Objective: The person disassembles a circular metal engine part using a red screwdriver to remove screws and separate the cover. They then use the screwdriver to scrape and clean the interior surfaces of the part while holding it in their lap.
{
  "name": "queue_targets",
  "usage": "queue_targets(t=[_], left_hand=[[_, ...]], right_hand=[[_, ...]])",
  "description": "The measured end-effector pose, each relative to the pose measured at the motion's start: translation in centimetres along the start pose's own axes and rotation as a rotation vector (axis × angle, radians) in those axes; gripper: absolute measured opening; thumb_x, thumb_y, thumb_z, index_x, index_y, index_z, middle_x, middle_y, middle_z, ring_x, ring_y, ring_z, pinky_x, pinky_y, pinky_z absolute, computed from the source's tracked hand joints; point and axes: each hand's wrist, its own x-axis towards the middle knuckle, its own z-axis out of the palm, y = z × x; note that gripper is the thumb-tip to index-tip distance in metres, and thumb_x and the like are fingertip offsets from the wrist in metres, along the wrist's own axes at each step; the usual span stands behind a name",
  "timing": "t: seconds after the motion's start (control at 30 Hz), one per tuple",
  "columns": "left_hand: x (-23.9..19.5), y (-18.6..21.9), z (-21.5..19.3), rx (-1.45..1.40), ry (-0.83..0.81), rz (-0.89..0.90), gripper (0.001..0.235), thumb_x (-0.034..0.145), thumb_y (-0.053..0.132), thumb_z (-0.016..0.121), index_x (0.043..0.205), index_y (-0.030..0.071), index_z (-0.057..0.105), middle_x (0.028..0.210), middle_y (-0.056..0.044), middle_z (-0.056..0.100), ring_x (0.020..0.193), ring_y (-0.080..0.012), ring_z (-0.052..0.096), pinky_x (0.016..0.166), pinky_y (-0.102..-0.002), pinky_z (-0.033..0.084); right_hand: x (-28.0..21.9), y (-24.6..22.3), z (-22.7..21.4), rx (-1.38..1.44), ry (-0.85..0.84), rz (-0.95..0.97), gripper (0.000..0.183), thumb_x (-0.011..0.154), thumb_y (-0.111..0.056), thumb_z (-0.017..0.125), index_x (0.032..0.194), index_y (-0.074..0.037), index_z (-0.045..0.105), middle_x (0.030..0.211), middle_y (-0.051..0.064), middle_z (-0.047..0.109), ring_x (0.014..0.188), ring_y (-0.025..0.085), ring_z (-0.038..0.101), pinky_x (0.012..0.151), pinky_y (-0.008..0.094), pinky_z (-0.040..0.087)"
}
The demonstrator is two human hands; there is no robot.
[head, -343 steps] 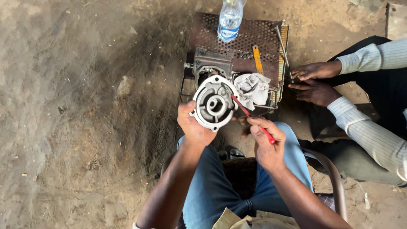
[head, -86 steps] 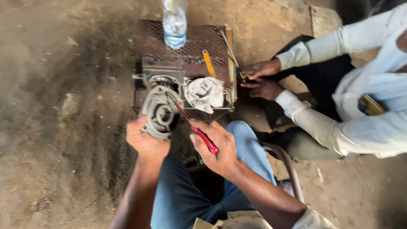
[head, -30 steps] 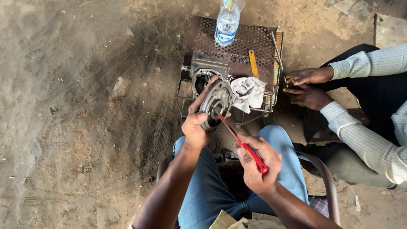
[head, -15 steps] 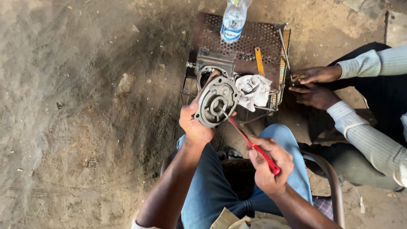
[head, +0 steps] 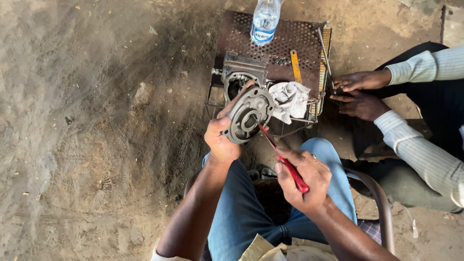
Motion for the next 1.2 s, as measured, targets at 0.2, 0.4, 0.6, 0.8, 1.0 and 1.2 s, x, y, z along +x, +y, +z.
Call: queue_targets(t=[0.2,0.4,0.6,0.8,1.0,1.2], left_hand=[[0.4,0.1,0.1,0.011,-0.028,-0.029,0.104,0.081,0.040,0.062,0.165,-0.010,0.029,0.150,-0.024,0.055,0.132,-0.0301,0.060,0.105,-0.043,0.056],[0.3,0.6,0.4,-0.044,-0.041,-0.057,0.104,0.080,0.040,0.063,0.166,-0.006,0.026,0.149,-0.023,0.054,0.131,-0.0322,0.060,0.102,-0.050,0.057],[0.1,0.6,0.5,-0.075,-0.050,-0.042,0.103,0.081,0.040,0.061,0.165,-0.009,0.027,0.149,-0.025,0.055,0.134,-0.0338,0.059,0.105,-0.049,0.056],[0.2,0.6,0.3,-0.083,-0.063,-0.066,0.103,0.081,0.039,0.063,0.165,-0.008,0.027,0.148,-0.025,0.055,0.132,-0.0337,0.059,0.101,-0.052,0.057],[0.0,0.4,0.2,-0.169,-0.099,-0.093,0.102,0.081,0.038,0.064,0.166,-0.006,0.026,0.147,-0.024,0.055,0.131,-0.0342,0.061,0.103,-0.053,0.057],[-0.2,0.3,0.0,-0.149,-0.039,-0.098,0.102,0.078,0.038,0.062,0.164,-0.004,0.026,0.149,-0.022,0.052,0.131,-0.0341,0.059,0.101,-0.055,0.058]], right_hand=[[0.8,-0.2,0.5,-0.079,-0.025,-0.060,0.023,0.088,-0.008,0.071,0.109,0.002,0.072,0.083,0.013,0.071,0.066,0.022,0.066,0.062,0.034,0.053],[-0.2,0.5,0.6,0.281,0.018,0.404,0.019,0.093,-0.007,0.068,0.107,0.004,0.074,0.076,0.008,0.074,0.064,0.010,0.070,0.059,0.024,0.057],[-1.0,1.2,0.4,0.436,0.036,0.423,0.022,0.095,-0.004,0.066,0.113,0.006,0.072,0.087,0.010,0.075,0.071,0.011,0.071,0.065,0.024,0.059],[0.1,1.2,0.2,0.151,-0.013,0.083,0.024,0.092,-0.004,0.071,0.115,0.003,0.070,0.088,0.011,0.074,0.071,0.015,0.068,0.066,0.027,0.054],[0.5,0.0,0.9,0.167,-0.033,0.087,0.026,0.091,-0.002,0.071,0.116,0.003,0.069,0.091,0.012,0.074,0.070,0.016,0.067,0.066,0.028,0.053],[-0.5,0.1,0.4,0.201,-0.001,0.197,0.023,0.091,-0.001,0.070,0.113,0.004,0.071,0.087,0.011,0.073,0.071,0.015,0.068,0.066,0.026,0.054]])
